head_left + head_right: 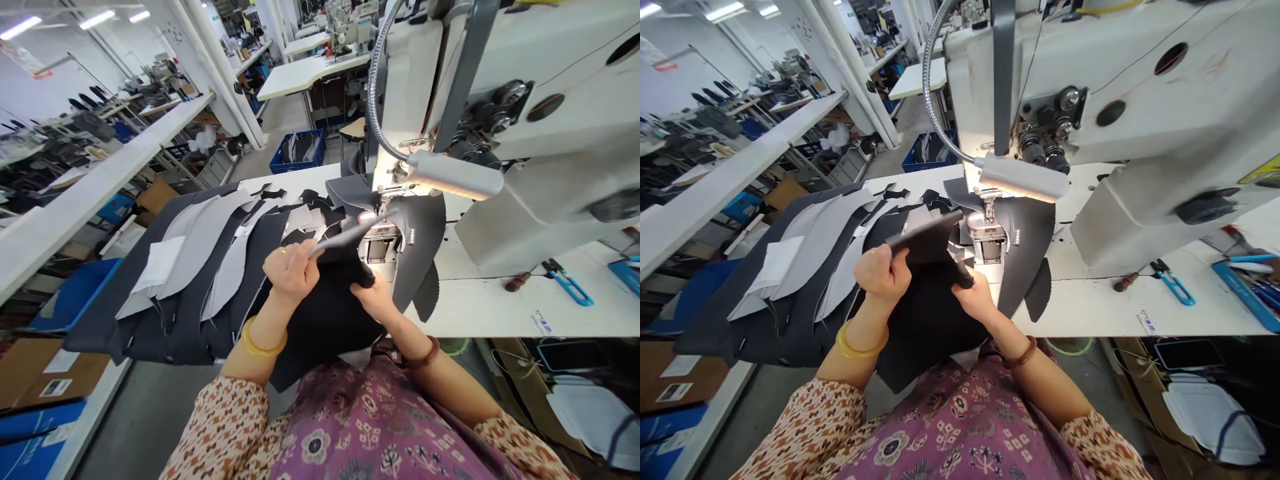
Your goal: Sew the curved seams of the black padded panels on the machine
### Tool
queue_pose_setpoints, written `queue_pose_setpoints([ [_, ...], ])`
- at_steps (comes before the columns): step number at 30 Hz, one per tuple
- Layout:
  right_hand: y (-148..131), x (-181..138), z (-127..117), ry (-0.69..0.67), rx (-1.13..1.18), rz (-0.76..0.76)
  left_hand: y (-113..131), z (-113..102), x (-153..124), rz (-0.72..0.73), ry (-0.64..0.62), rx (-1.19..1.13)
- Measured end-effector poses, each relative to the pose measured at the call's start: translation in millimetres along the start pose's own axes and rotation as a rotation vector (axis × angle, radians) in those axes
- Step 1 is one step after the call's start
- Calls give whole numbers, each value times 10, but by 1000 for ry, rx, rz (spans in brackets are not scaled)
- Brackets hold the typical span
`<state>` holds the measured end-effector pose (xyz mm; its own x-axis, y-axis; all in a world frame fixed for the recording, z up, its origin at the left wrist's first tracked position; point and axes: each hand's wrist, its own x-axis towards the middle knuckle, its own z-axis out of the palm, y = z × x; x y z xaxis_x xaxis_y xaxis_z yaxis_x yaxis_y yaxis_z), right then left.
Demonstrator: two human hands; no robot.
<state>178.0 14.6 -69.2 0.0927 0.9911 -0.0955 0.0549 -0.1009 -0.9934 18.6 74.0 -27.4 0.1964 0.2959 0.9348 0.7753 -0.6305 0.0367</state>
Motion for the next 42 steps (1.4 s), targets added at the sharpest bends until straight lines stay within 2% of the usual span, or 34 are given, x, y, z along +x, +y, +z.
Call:
queue_pose_setpoints([
  [2,-102,-18,-126,-255,155,275,-41,132,11,-213,-68,-92],
  [3,-172,-6,-221,-332,209,361,-33,214,1,-340,-106,-165],
  [4,-250,27,-332,-338,226,404,-5,305,-19,-462,-142,-244],
  [7,-478,232,-656,-84,105,296,156,614,-108,-759,-225,-449],
  [9,-573,383,-786,46,64,291,261,820,-164,-887,-267,-541],
  [11,-601,480,-828,75,91,337,310,995,-206,-957,-309,-595],
  [13,-570,520,-813,36,109,362,293,1113,-240,-973,-362,-612],
  [15,-510,532,-781,-2,98,363,234,1154,-274,-935,-392,-595],
  [17,-455,549,-757,17,77,348,172,1120,-304,-806,-311,-523],
  [19,-421,576,-743,40,59,325,136,1041,-321,-520,-241,-450],
  [20,-414,592,-738,54,49,312,133,1002,-324,-328,-255,-437],
  [22,-411,619,-726,90,32,287,152,958,-325,39,-375,-465],
  [24,-416,635,-718,140,18,288,191,978,-327,228,-483,-502],
  [28,-439,624,-765,178,-175,240,281,1107,-326,177,-495,-442],
  [32,-469,578,-874,277,-662,22,361,1154,-287,139,-443,-356],
  [34,-472,572,-915,355,-825,-55,396,1145,-259,120,-447,-332],
  [38,-456,638,-952,441,-944,-122,453,1131,-217,90,-427,-285],
  [42,-455,737,-971,453,-1019,-94,471,1145,-203,105,-411,-241],
])
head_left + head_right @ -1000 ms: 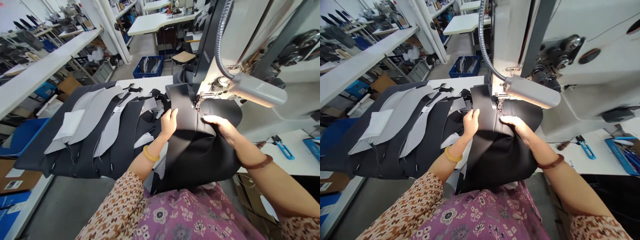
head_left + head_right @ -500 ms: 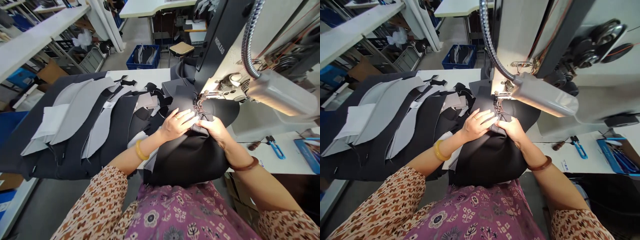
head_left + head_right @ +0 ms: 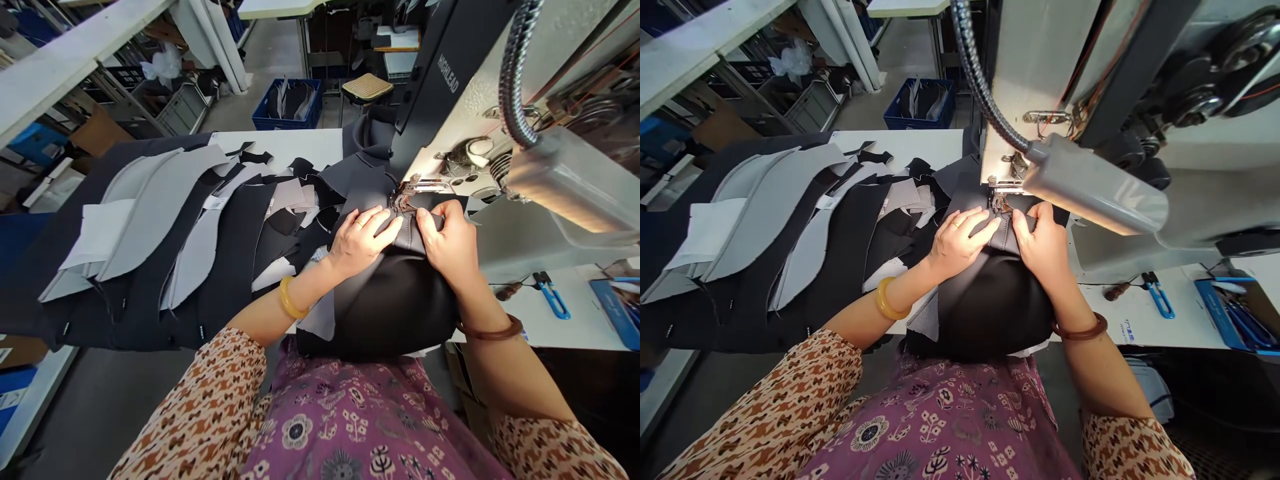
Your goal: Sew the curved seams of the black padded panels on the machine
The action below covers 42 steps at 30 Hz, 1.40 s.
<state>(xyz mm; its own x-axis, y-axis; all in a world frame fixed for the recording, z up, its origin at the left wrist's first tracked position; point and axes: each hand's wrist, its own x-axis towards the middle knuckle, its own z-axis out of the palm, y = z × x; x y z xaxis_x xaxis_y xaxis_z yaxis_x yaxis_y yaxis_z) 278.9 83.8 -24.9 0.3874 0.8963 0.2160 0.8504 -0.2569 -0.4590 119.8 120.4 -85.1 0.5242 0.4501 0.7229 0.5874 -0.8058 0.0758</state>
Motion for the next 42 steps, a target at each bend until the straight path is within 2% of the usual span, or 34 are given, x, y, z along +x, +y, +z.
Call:
queue_pose_setpoints([
  [10,25,70,26,-42,22,3,-14,53,-16,8,67,88],
  [17,-70,103,-3,-80,13,71,-30,80,-9,25,145,71],
  [25,-57,123,12,-78,58,73,-26,78,-20,-2,67,34],
  [31,-48,137,19,-76,48,61,-39,63,1,-44,-50,-62],
  [37,-20,132,19,-84,44,44,-30,60,-13,-5,42,17],
  [42,-5,134,31,-90,29,30,-38,63,-34,-5,15,-7],
])
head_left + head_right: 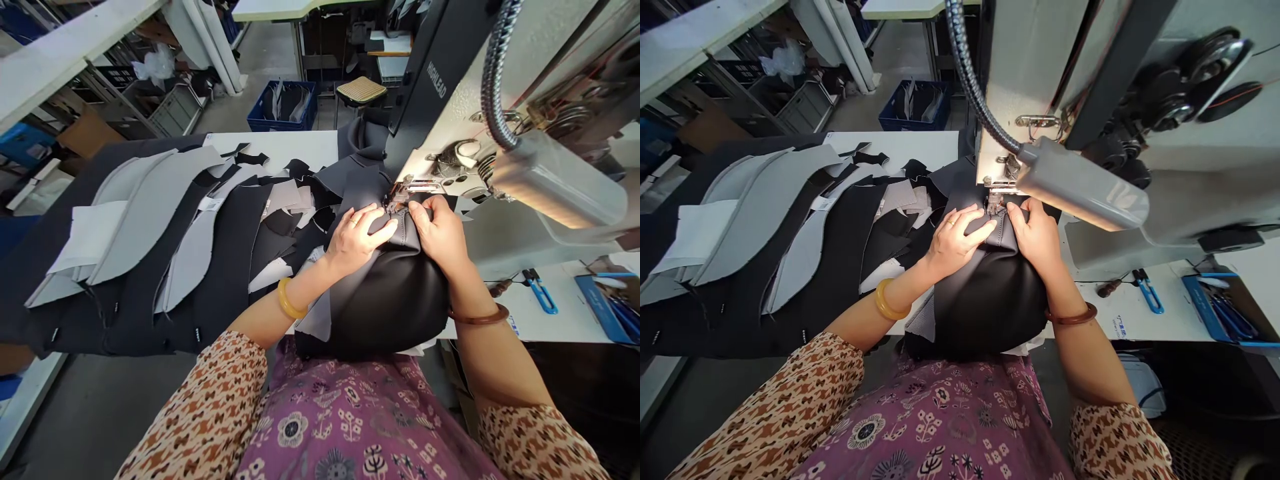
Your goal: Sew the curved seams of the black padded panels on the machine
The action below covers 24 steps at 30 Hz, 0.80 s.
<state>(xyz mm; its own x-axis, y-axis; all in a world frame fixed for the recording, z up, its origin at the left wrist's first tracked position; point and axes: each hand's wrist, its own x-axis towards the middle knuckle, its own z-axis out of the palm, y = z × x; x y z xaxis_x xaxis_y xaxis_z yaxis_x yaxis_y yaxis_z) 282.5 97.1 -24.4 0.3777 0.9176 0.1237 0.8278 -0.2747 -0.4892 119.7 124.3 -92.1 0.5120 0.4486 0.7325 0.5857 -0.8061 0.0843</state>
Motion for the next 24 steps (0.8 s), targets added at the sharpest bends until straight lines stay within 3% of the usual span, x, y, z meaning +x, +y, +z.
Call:
queue_pose_setpoints([
  [9,-30,98,-7,2,-177,49,-123,104,-11,-97,1,-283],
  [11,6,-3,25,57,-225,64,-102,110,-122,-311,82,-419],
  [13,108,-199,127,156,-210,-20,-46,82,-283,-716,140,-587],
  [15,275,-478,303,258,-141,-141,44,24,-462,-1100,100,-745],
  [16,372,-639,407,279,-91,-144,99,-12,-544,-1214,43,-822],
  [18,561,-975,607,269,75,4,215,-92,-674,-1296,-72,-941],
  [20,698,-1293,743,176,228,240,322,-166,-743,-1309,-125,-989],
  [24,752,-1757,777,-83,506,568,459,-248,-750,-1290,-47,-875],
])
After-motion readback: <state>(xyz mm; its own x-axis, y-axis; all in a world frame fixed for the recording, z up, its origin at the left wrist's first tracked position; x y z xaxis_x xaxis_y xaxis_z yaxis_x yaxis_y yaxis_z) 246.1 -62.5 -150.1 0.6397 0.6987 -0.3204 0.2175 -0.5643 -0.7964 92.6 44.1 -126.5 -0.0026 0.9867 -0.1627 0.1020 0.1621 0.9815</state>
